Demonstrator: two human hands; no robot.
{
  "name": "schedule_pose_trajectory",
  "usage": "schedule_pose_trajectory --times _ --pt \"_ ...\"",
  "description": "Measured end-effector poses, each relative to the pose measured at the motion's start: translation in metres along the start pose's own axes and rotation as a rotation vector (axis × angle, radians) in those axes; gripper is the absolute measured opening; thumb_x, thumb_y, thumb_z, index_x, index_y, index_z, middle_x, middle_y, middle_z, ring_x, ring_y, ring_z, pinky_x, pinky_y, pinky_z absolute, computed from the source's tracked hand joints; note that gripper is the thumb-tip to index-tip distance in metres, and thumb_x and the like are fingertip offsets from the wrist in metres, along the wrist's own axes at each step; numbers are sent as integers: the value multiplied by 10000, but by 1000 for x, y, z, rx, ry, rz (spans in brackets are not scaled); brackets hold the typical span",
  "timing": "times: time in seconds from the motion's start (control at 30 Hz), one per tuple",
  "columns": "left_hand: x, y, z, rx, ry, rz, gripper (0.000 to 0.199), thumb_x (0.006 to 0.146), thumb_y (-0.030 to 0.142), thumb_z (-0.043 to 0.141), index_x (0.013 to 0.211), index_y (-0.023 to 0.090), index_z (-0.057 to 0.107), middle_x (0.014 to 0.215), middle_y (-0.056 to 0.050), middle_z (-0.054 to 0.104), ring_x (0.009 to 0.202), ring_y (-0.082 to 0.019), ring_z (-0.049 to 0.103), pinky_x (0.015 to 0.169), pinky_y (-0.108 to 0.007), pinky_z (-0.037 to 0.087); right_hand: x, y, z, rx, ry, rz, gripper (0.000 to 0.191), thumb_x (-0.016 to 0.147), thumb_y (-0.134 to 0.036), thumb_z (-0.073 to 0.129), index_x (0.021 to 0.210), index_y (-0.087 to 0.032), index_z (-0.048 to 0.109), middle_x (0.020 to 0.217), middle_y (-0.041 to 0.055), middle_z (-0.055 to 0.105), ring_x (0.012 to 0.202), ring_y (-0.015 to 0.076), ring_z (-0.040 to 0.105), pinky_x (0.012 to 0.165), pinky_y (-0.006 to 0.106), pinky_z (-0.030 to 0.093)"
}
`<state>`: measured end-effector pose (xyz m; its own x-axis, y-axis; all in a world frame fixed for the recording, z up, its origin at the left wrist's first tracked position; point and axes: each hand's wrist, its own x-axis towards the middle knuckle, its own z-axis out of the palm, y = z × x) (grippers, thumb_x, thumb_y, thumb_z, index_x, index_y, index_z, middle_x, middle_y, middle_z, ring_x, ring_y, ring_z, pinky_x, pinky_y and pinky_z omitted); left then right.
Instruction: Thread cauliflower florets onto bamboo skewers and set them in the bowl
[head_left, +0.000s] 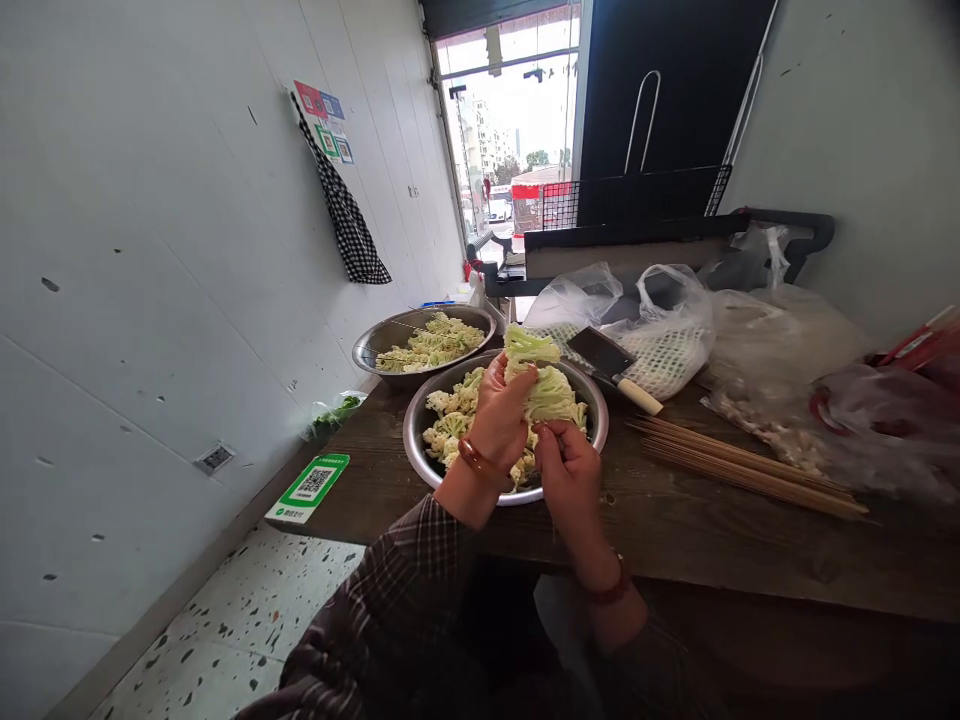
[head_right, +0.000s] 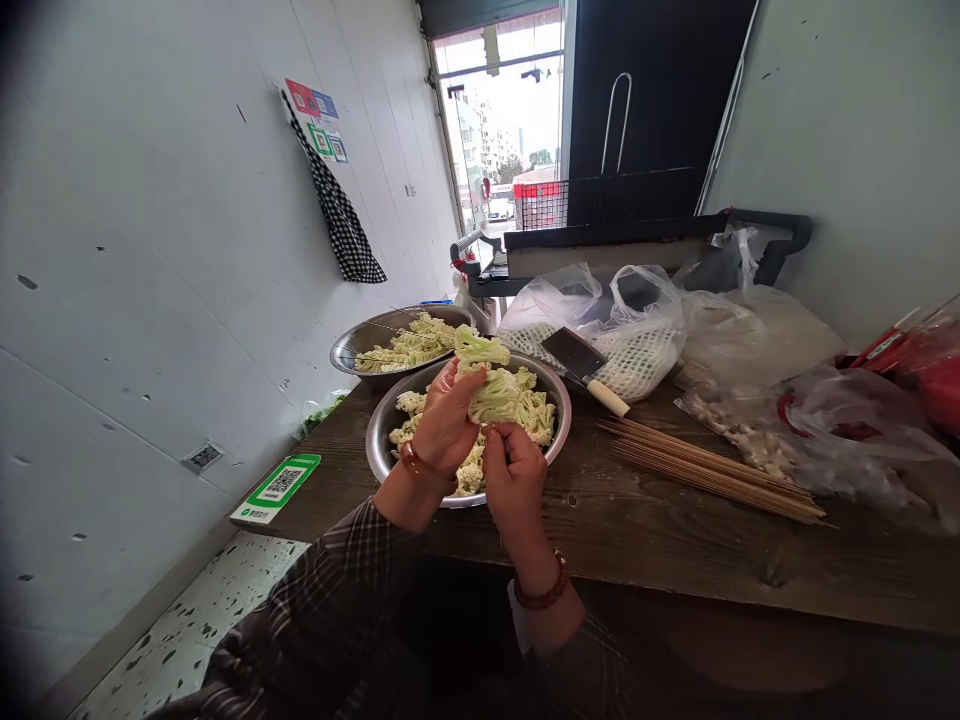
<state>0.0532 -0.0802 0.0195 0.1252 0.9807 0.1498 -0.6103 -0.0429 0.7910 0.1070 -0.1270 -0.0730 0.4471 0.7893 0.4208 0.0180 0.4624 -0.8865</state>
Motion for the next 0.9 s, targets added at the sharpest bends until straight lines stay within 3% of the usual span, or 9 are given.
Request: schedule_pose_trajectory --times 0.33,0.57,0.9 --pt "5 12 -4 29 -19 -2 396 631 208 820 936 177 570 795 7 668 658 -106 611 659 -243 492 1 -2 0 71 -46 62 238 926 -406 563 835 -196 628 538 -65 461 485 110 402 478 243 314" --pt "16 24 -1 -19 9 0 496 624 133 776 1059 210 549 784 33 662 640 -117 617 657 -255 471 1 -1 1 48 -30 57 241 913 -408 580 830 -188 629 534 -70 456 489 103 387 476 234 311" --pt "21 25 -2 41 -81 -4 317 603 142 783 834 183 571 696 19 646 585 -111 569 626 -262 446 1 -1 0 34 -32 39 238 912 -397 579 816 -186 631 537 -66 469 505 107 408 486 233 330"
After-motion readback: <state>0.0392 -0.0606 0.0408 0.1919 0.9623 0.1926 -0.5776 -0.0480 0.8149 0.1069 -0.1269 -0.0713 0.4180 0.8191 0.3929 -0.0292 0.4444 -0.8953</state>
